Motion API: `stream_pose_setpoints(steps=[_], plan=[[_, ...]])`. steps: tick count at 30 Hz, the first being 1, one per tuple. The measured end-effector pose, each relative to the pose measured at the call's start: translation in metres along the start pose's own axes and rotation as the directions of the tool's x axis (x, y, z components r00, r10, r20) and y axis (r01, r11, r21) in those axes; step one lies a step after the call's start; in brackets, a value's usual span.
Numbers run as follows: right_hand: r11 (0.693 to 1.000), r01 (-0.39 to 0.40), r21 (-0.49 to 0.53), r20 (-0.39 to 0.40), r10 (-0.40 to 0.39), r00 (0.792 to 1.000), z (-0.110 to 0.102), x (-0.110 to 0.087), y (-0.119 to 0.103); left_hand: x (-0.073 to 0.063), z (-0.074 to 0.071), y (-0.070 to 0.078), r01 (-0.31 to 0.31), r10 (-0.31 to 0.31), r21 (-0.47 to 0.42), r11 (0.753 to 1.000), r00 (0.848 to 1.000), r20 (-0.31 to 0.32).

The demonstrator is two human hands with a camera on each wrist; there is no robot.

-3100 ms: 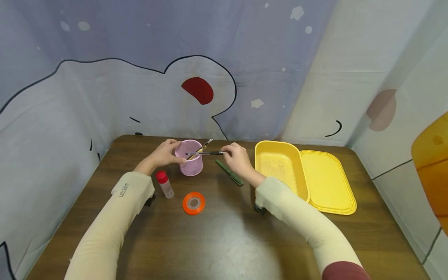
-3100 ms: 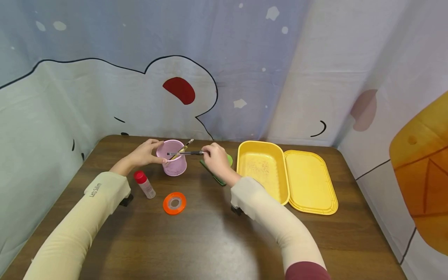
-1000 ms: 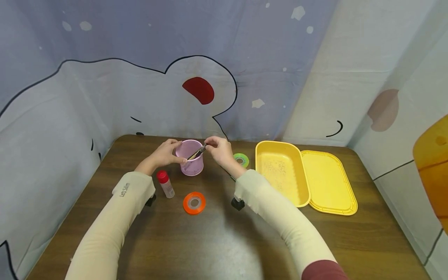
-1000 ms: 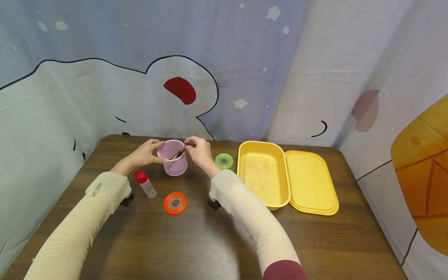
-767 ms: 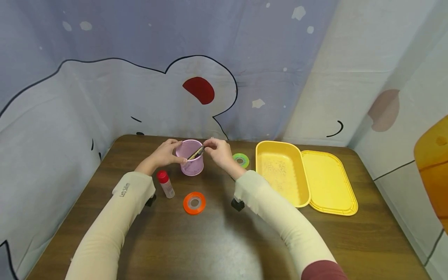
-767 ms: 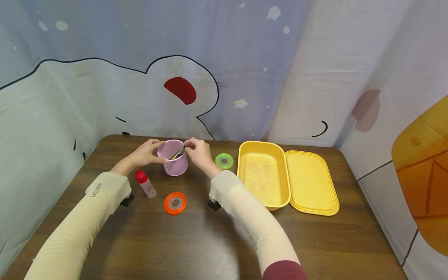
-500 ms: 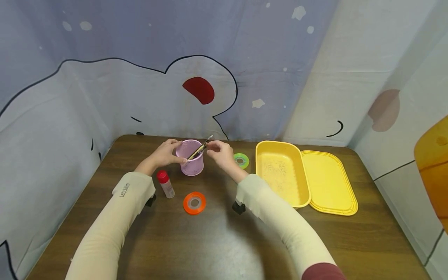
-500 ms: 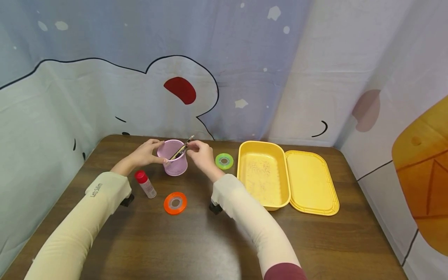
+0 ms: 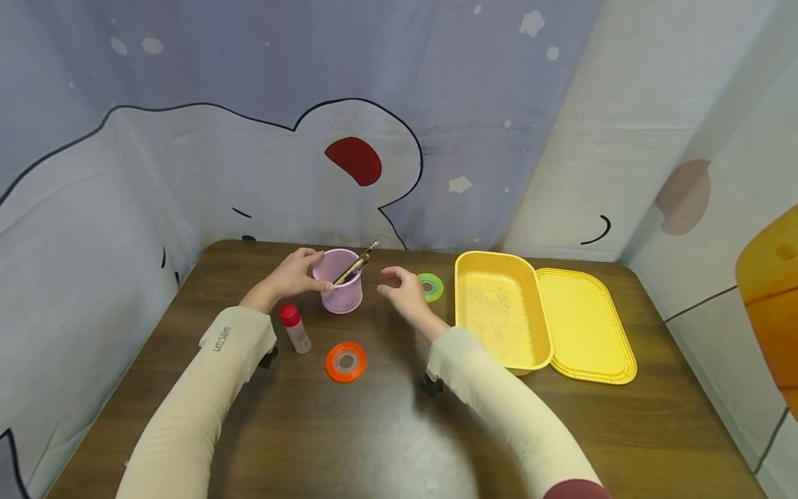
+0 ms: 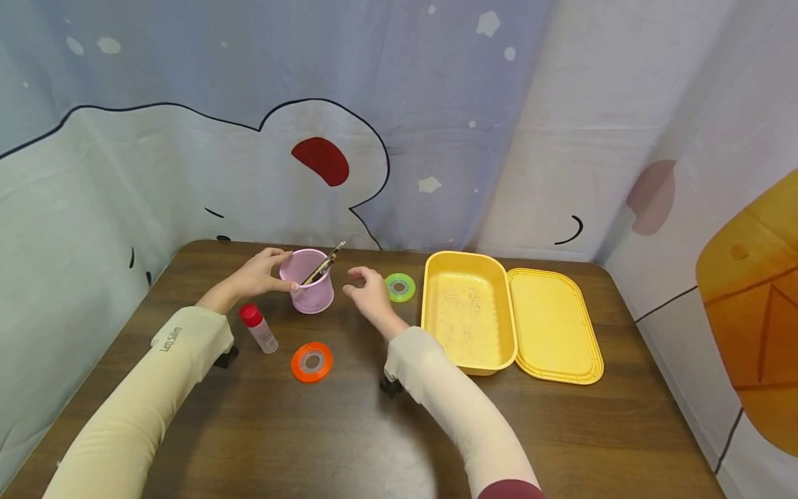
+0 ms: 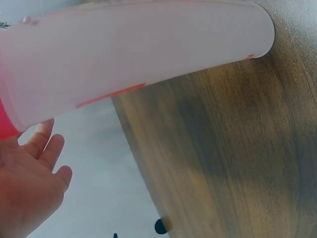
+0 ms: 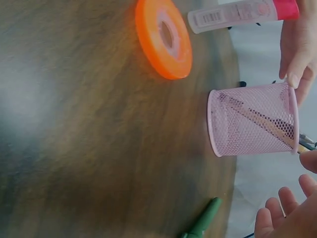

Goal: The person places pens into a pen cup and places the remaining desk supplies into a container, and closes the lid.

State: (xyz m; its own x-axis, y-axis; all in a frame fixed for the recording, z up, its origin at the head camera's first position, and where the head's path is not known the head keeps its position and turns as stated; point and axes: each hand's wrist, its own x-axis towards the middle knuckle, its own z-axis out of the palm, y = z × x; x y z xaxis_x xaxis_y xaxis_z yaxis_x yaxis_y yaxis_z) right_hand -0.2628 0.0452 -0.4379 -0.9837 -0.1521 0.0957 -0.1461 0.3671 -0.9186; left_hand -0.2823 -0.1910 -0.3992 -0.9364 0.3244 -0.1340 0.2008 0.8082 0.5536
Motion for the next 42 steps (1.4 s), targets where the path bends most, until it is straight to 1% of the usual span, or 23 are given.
stream_pose_setpoints(steps=[6,9,11,18,22,27,32,36,39,42], plan=[[0.999,-0.028,-0.017,0.017,0.028,0.999,-0.002,-0.007,0.01,0.001,0.001,-0.001,-0.003,0.003,-0.003,1.0,1.0,-0.003],[0.998,-0.038,-0.042,0.013,0.039,0.999,-0.003,-0.011,0.014,0.001,0.001,-0.001,-0.007,0.007,0.001,1.0,1.0,-0.004],[0.996,-0.039,-0.081,0.006,0.04,0.999,-0.004,-0.014,0.018,0.001,0.0,-0.001,-0.008,0.008,0.005,1.0,1.0,-0.004],[0.98,-0.091,-0.178,-0.044,0.084,0.995,-0.007,-0.022,0.029,0.001,0.0,-0.001,-0.008,0.008,0.012,1.0,1.0,-0.002],[0.962,-0.108,-0.251,-0.086,0.089,0.992,-0.009,-0.025,0.034,0.002,0.0,-0.002,-0.008,0.008,0.018,1.0,1.0,0.0],[0.923,-0.156,-0.351,-0.125,0.118,0.985,-0.01,-0.029,0.039,0.003,0.001,-0.003,-0.012,0.012,0.028,1.0,1.0,-0.002],[0.882,-0.207,-0.424,-0.146,0.159,0.976,-0.01,-0.032,0.044,0.004,0.001,-0.004,-0.013,0.013,0.028,1.0,1.0,-0.002],[0.852,-0.224,-0.472,-0.158,0.169,0.973,-0.011,-0.034,0.049,0.005,0.002,-0.005,-0.01,0.01,0.03,1.0,1.0,0.002],[0.846,-0.221,-0.485,-0.163,0.161,0.973,-0.011,-0.037,0.052,0.005,0.001,-0.004,-0.007,0.007,0.029,1.0,1.0,0.004],[0.846,-0.198,-0.495,-0.162,0.135,0.978,-0.012,-0.04,0.054,0.004,0.001,-0.003,-0.002,0.002,0.022,1.0,1.0,0.007]])
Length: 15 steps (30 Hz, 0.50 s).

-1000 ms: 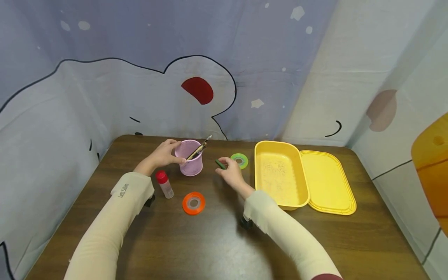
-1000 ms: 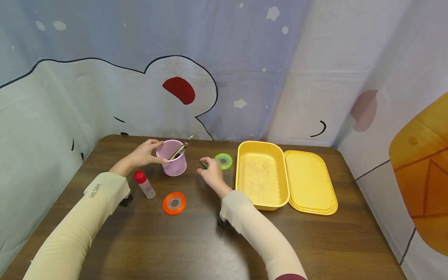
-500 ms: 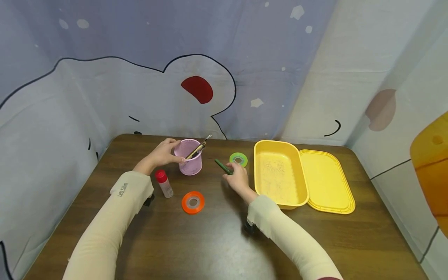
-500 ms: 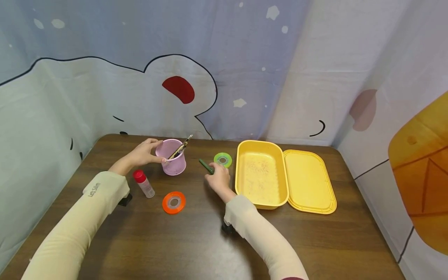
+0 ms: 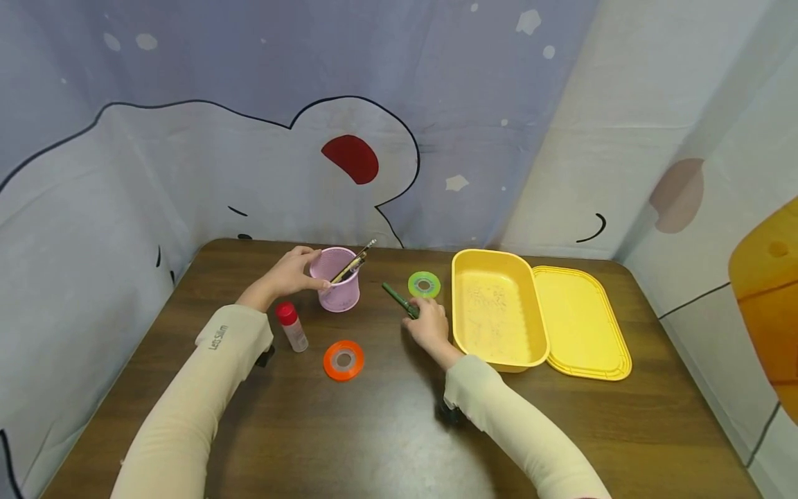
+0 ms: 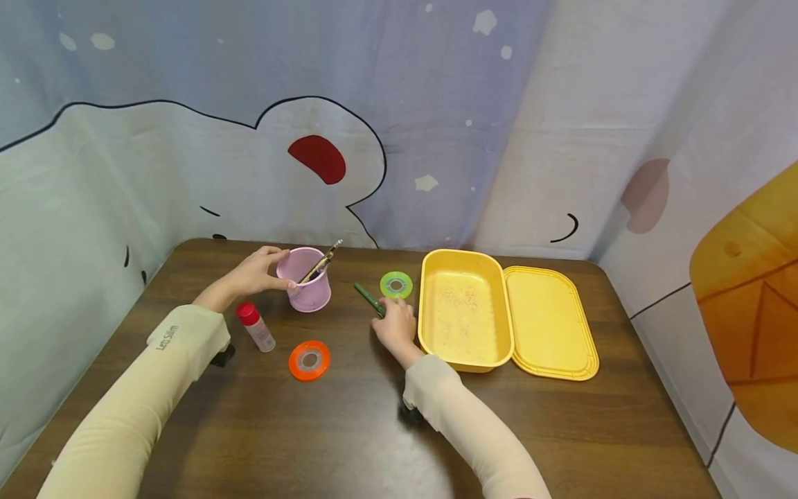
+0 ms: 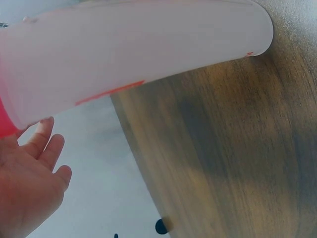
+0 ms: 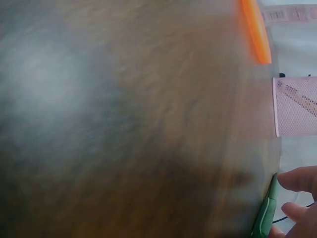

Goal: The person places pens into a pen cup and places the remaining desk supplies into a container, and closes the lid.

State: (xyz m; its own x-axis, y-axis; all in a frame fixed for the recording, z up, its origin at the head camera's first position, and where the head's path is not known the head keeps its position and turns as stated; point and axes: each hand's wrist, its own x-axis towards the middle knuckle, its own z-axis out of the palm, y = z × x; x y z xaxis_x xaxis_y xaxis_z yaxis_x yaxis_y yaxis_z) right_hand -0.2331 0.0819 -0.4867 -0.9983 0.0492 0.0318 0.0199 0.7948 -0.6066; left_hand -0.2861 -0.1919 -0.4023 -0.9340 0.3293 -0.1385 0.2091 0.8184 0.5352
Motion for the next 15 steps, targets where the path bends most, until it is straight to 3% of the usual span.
stream_pose_setpoints(steps=[15], plan=[[0.999,0.048,-0.016,-0.062,-0.048,0.997,0.001,-0.0075,0.0083,-0.0009,-0.0006,0.0007,-0.005,0.005,-0.004,1.0,1.0,-0.005]])
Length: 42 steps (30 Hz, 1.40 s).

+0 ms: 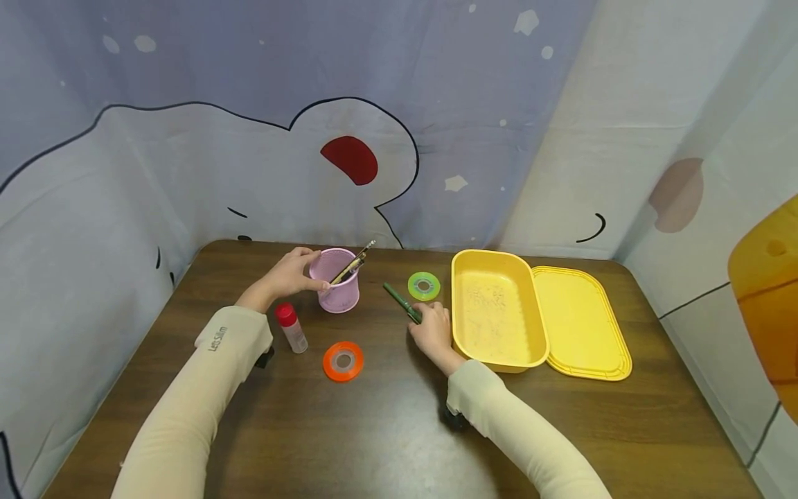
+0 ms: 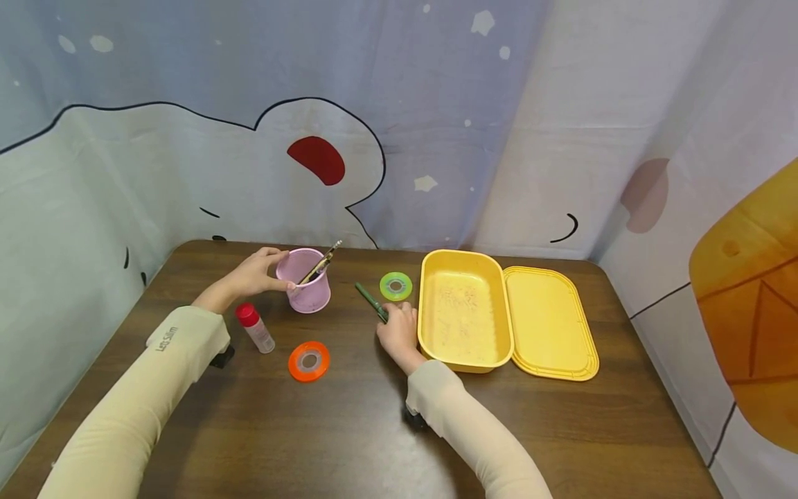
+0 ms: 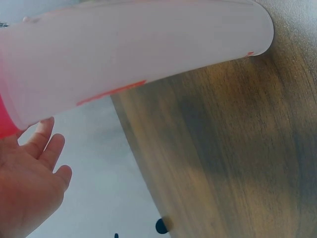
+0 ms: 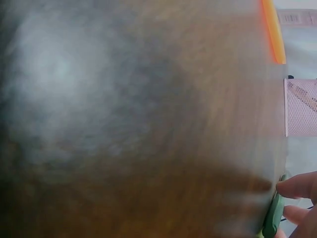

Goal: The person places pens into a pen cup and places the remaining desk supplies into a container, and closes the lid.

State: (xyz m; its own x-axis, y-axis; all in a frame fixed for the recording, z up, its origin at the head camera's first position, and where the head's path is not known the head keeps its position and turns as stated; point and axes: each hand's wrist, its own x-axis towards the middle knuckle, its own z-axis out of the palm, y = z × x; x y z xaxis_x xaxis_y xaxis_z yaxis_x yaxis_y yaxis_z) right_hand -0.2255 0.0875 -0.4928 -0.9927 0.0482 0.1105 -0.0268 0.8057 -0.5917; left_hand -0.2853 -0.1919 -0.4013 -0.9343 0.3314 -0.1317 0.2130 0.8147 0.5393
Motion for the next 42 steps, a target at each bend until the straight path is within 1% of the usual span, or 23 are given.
stream_pose_setpoints(steps=[7,11,16,22,25,33,38,42], plan=[[0.999,0.021,-0.03,-0.025,-0.021,0.999,0.002,0.0,0.002,0.0,0.001,0.001,0.011,-0.011,-0.003,1.0,1.0,0.004],[0.999,0.018,-0.034,-0.015,-0.019,1.0,0.002,0.001,0.002,0.0,0.001,0.001,0.014,-0.014,-0.006,1.0,1.0,0.006],[0.999,0.02,-0.042,-0.014,-0.02,1.0,0.002,0.0,0.002,-0.001,0.0,0.001,0.009,-0.009,0.001,1.0,1.0,0.004],[0.999,0.013,-0.03,-0.036,-0.014,0.999,0.001,0.0,0.001,-0.001,0.0,0.001,-0.019,0.019,0.003,1.0,1.0,-0.008],[1.0,0.011,-0.024,-0.042,-0.012,0.999,0.001,0.0,0.0,-0.001,0.0,0.001,-0.02,0.02,-0.001,1.0,1.0,-0.008],[1.0,-0.007,0.018,-0.037,0.008,0.999,-0.001,0.001,-0.008,0.0,0.0,0.002,-0.015,0.015,0.002,1.0,1.0,-0.002],[0.997,-0.036,0.072,-0.013,0.037,0.999,-0.003,-0.001,-0.013,0.0,-0.001,0.002,-0.013,0.013,0.002,1.0,1.0,-0.001],[0.992,-0.038,0.12,0.008,0.038,0.999,-0.004,-0.002,-0.016,-0.001,-0.001,0.002,-0.014,0.014,0.002,1.0,1.0,0.001]])
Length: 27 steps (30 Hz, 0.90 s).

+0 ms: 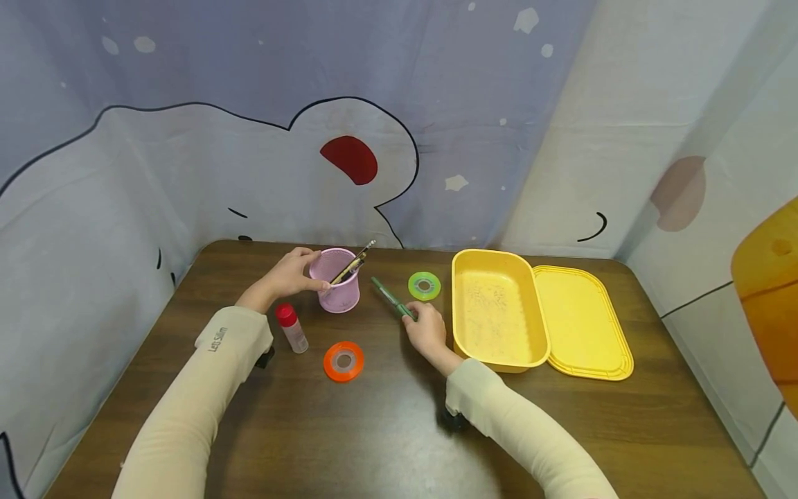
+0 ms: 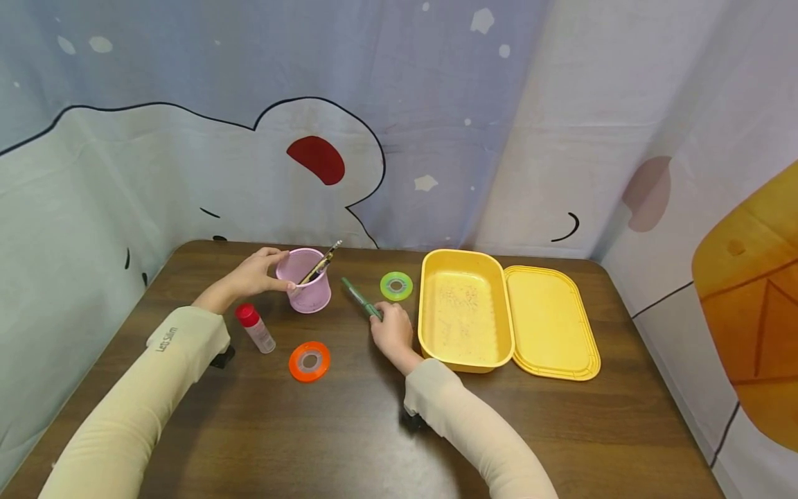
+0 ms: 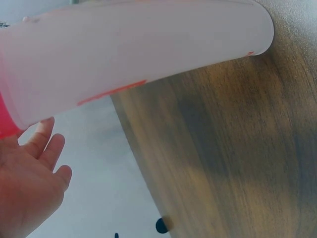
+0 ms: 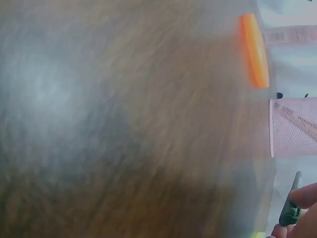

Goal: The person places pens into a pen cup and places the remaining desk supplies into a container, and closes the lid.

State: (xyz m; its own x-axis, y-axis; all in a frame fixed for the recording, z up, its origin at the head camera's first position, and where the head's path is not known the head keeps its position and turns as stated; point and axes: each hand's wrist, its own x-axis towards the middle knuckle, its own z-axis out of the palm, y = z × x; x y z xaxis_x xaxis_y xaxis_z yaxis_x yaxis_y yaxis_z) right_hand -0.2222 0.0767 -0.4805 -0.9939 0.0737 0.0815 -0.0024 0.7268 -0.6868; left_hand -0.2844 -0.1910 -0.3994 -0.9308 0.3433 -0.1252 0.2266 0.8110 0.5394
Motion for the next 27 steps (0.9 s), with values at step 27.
stream_pose_setpoints(steps=[27], plan=[[0.977,0.166,0.134,0.04,-0.173,0.984,-0.027,-0.011,-0.028,0.001,0.001,-0.001,0.009,-0.009,-0.01,1.0,1.0,-0.002]])
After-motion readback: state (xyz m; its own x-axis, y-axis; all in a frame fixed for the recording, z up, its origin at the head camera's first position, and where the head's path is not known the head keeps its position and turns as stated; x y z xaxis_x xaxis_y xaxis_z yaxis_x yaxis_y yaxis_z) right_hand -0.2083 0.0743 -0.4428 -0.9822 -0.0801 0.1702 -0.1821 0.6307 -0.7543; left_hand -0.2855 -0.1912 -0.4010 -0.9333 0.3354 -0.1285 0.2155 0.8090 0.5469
